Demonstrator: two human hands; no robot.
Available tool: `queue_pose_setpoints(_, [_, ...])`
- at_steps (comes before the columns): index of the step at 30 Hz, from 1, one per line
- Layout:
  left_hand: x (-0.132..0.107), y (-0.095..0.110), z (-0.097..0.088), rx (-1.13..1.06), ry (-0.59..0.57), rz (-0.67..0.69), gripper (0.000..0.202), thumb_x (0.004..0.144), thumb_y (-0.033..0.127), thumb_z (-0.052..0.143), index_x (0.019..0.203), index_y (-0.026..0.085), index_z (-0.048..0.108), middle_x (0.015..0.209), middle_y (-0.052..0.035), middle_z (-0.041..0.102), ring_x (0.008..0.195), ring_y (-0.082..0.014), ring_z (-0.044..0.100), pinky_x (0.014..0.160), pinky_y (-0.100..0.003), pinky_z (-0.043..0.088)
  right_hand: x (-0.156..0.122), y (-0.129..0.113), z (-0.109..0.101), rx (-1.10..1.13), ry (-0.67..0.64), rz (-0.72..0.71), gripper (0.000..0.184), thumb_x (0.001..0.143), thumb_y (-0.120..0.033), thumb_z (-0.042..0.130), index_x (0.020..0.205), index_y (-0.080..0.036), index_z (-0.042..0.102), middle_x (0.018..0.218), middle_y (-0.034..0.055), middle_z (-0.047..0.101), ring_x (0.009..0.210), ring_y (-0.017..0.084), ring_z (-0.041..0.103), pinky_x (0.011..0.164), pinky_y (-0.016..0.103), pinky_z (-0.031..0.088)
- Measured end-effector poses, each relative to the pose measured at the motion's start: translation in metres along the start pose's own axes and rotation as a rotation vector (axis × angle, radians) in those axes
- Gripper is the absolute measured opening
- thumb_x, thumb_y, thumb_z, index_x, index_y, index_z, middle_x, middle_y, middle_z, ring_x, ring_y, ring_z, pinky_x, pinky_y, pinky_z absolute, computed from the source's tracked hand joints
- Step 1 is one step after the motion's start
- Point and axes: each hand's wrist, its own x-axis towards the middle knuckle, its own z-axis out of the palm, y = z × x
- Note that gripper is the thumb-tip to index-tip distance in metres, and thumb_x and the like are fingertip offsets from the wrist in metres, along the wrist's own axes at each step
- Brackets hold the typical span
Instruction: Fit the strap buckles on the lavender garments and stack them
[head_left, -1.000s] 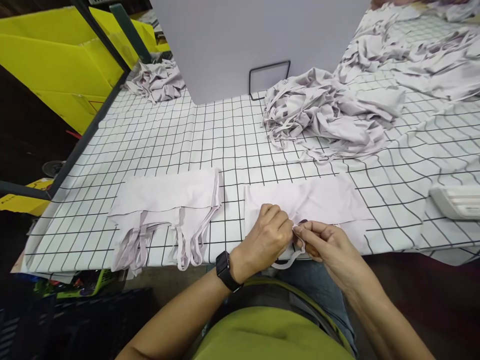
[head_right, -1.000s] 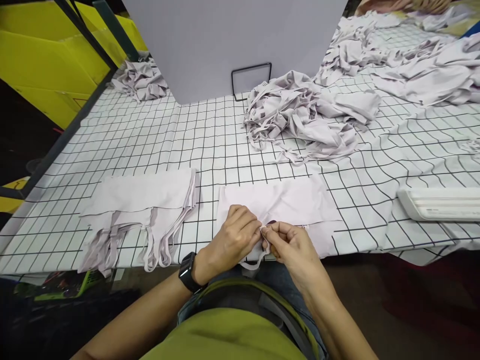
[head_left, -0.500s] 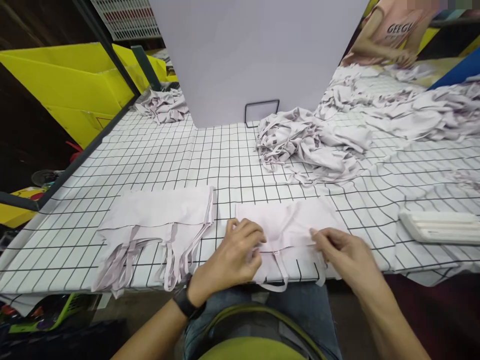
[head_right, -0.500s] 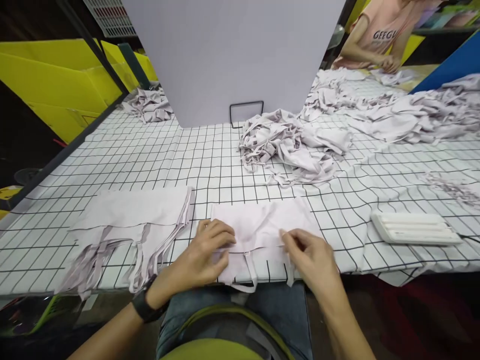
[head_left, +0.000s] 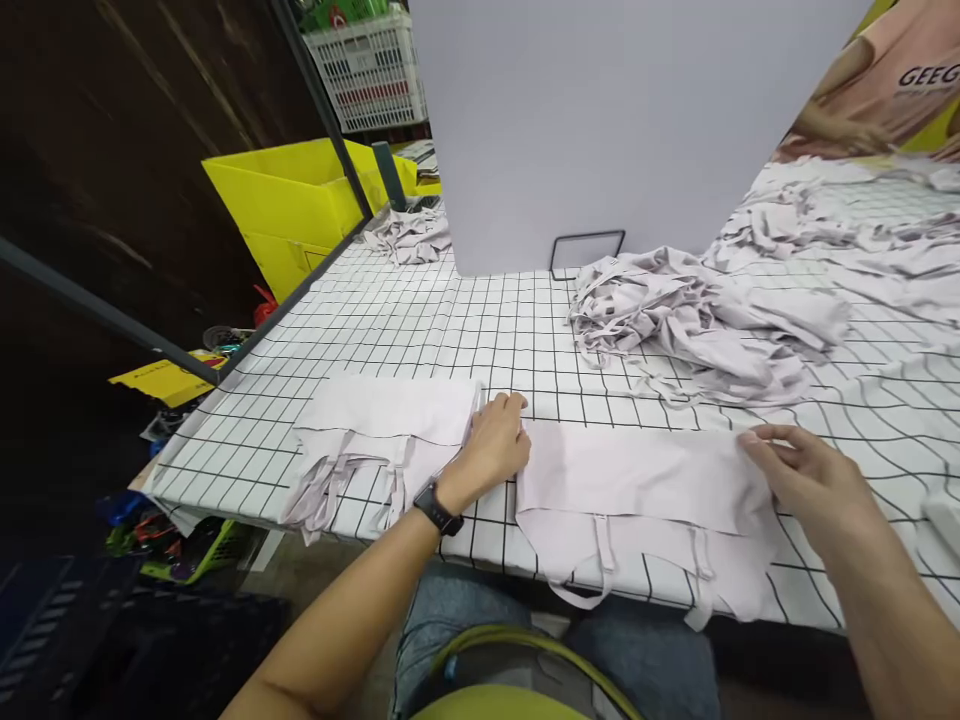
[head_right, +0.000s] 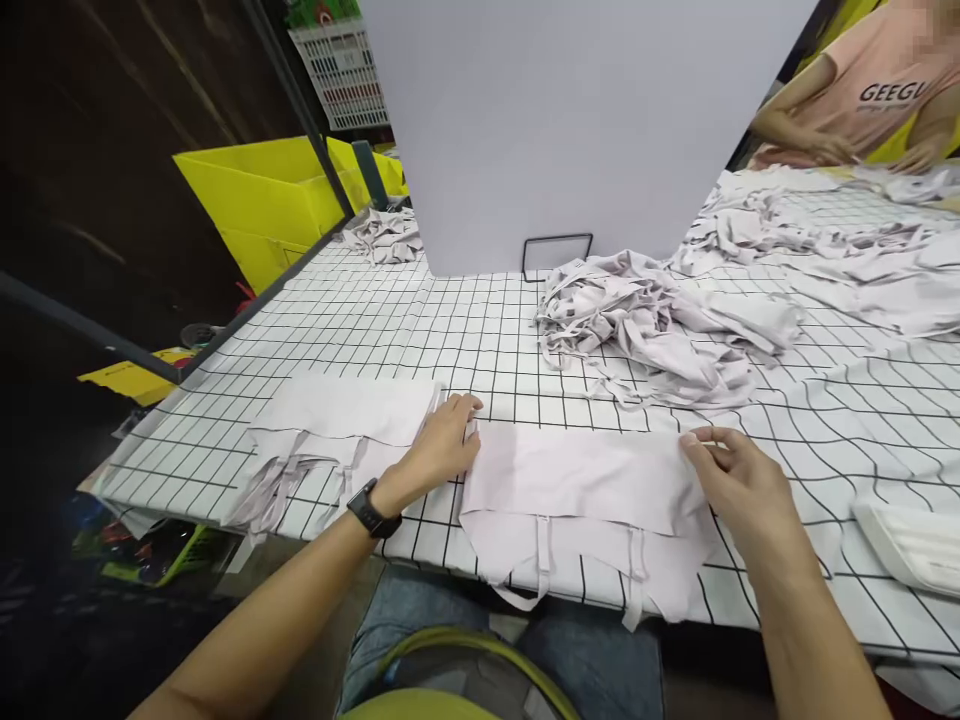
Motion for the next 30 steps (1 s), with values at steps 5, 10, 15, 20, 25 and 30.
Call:
queue_pose_setpoints(5, [0.016, 0.002, 0.003, -0.105, -0.035, -0.049, 0.014, 0.080, 0.010, 0.061, 0.091, 0.017, 0.061, 0.092, -0.0067, 0.067, 0.092, -0.0256, 0.064, 0.085, -0.041, 0.048, -0.010, -0.010, -0.001, 0.297, -0.049, 0.076, 0.036, 0.055, -0.030, 0.091, 0.086, -0.023, 0.075, 0.081, 0.0052, 0.068, 0.076, 0.022, 0.059, 0.062, 0.034, 0.044])
queue_pose_setpoints(10, [0.016, 0.002, -0.006, -0.264, 0.000, -0.015, 0.016, 0.074, 0.006, 0.060, 0.067, 0.019, 0.053, 0.070, -0.0012, 0.061, 0.072, -0.0181, 0.057, 0.067, -0.029, 0.042, -0.017, -0.024, -0.015, 0.349, -0.062, 0.064, 0.039, 0.055, -0.025, 0.093, 0.091, -0.022, 0.079, 0.084, 0.0036, 0.069, 0.086, 0.021, 0.063, 0.076, 0.031, 0.051])
queue_pose_setpoints(15, [0.011, 0.008, -0.044, -0.630, 0.120, 0.022, 0.005, 0.080, 0.013, 0.057, 0.079, 0.018, 0.057, 0.060, 0.0023, 0.057, 0.052, -0.0101, 0.048, 0.054, -0.023, 0.035, -0.019, -0.051, -0.040, 0.399, -0.045, 0.004, 0.034, 0.053, -0.030, 0.095, 0.082, -0.020, 0.079, 0.089, 0.0071, 0.073, 0.089, 0.024, 0.065, 0.080, 0.035, 0.053])
queue_pose_setpoints(20, [0.026, 0.025, -0.101, -0.847, 0.316, 0.108, 0.018, 0.068, 0.007, 0.063, 0.081, 0.017, 0.058, 0.053, 0.0049, 0.057, 0.047, -0.0074, 0.045, 0.050, -0.020, 0.029, -0.010, -0.104, -0.054, 0.445, -0.047, -0.201, 0.036, 0.051, -0.033, 0.098, 0.075, -0.019, 0.074, 0.079, 0.0024, 0.066, 0.081, 0.018, 0.060, 0.078, 0.030, 0.049])
queue_pose_setpoints(25, [0.035, 0.029, -0.152, -0.714, 0.468, 0.213, 0.025, 0.067, 0.003, 0.060, 0.085, 0.019, 0.054, 0.048, 0.0092, 0.050, 0.044, -0.0068, 0.035, 0.048, -0.021, 0.023, -0.003, -0.163, -0.050, 0.405, -0.042, -0.340, 0.034, 0.058, -0.035, 0.095, 0.075, -0.020, 0.069, 0.076, 0.0015, 0.064, 0.077, 0.016, 0.056, 0.070, 0.030, 0.045])
queue_pose_setpoints(30, [0.027, 0.016, -0.193, -0.643, 0.528, 0.259, 0.025, 0.067, 0.000, 0.059, 0.084, 0.019, 0.055, 0.049, 0.0088, 0.047, 0.046, -0.0082, 0.038, 0.050, -0.021, 0.025, -0.006, -0.208, -0.028, 0.416, -0.033, -0.472, 0.039, 0.052, -0.036, 0.096, 0.068, -0.019, 0.065, 0.071, 0.0008, 0.062, 0.073, 0.016, 0.055, 0.069, 0.033, 0.045])
